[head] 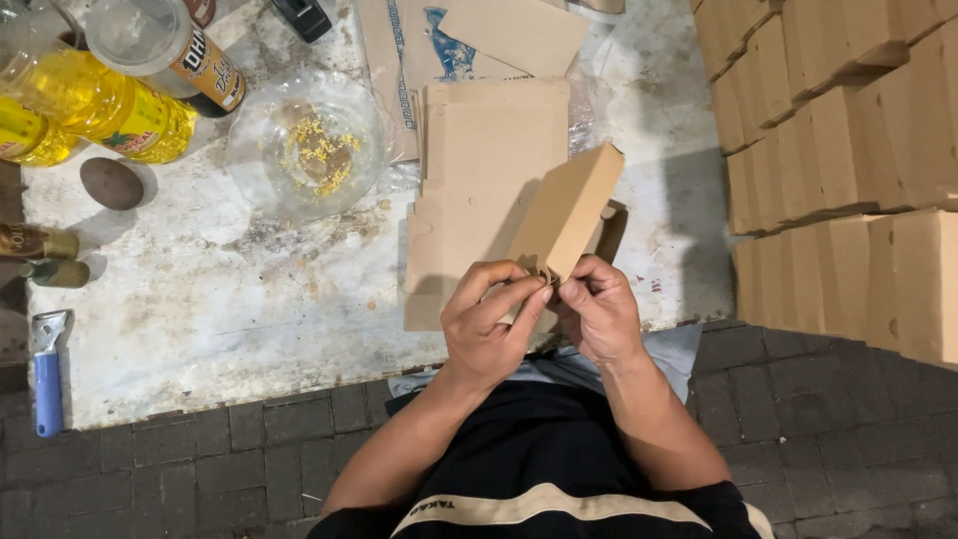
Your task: The person folds flat cardboard pieces into small rectangular boxes by hand, tucking flaps into slots to form the structure. They repeat this process for several units, stacking the finished boxes on the right side of the table.
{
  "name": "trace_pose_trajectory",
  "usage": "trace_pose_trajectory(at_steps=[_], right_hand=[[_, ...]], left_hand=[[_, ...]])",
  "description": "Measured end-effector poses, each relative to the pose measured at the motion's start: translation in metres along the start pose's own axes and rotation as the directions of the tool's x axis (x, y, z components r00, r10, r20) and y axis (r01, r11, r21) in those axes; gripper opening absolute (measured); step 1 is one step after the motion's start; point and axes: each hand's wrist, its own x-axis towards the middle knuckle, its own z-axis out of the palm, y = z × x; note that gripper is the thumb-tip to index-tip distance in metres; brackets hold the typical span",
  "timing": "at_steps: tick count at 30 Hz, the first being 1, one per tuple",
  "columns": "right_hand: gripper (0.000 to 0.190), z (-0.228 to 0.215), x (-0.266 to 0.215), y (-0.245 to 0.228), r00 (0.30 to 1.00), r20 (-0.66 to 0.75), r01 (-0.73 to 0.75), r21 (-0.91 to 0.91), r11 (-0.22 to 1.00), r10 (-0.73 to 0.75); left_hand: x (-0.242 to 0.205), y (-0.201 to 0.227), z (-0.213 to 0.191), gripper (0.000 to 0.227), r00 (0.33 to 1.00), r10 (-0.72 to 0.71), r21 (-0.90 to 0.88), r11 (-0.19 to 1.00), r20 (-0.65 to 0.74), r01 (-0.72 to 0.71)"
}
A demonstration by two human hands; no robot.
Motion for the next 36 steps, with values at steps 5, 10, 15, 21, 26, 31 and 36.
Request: trace_pose_trajectory(at_steps=[5,10,15,21,26,31,36], right_hand=[[0.014,0.001,0.007,0.003,0.998,-0.011,-0.062,0.084,0.995,0.063],[0.012,-0.008,0.001,0.008,0.994,-0.051,-0.097,0.032,0.995,0.099],[0.024,0.02,-0.005,-0.004,0.999,-0.011,-0.041,-0.12,0.992,0.04],[0.038,0.04,0.006,-0.036,0.967,0.195,-0.078,-0.389,0.918,0.164],[0.035,0.04,0.009,-0.036,0.904,0.418,0.166,-0.533,0.83,0.088],[0.04,0.006,0.007,-0.058,0.983,0.117,0.18,-0.767,0.616,-0.141],[0.054,-0.015,0.011,-0.063,0.998,-0.028,-0.014,-0.969,0.246,-0.054]], left_hand=[[0.004,0.003,0.004,0.01,0.987,0.16,0.081,0.984,0.003,-0.16],[-0.004,-0.009,0.006,0.011,0.953,0.293,0.141,0.943,0.073,-0.301],[-0.014,-0.029,0.01,0.01,0.947,0.316,0.156,0.94,-0.058,-0.304],[-0.017,-0.028,0.003,0.011,0.986,0.141,0.147,0.981,-0.09,-0.126],[-0.017,-0.031,0.001,0.024,0.992,0.122,0.124,0.985,-0.003,-0.121],[-0.022,-0.069,-0.028,0.021,0.997,-0.06,0.128,0.99,-0.044,0.065],[-0.006,-0.062,-0.049,0.02,0.946,-0.305,0.077,0.946,-0.114,0.314]])
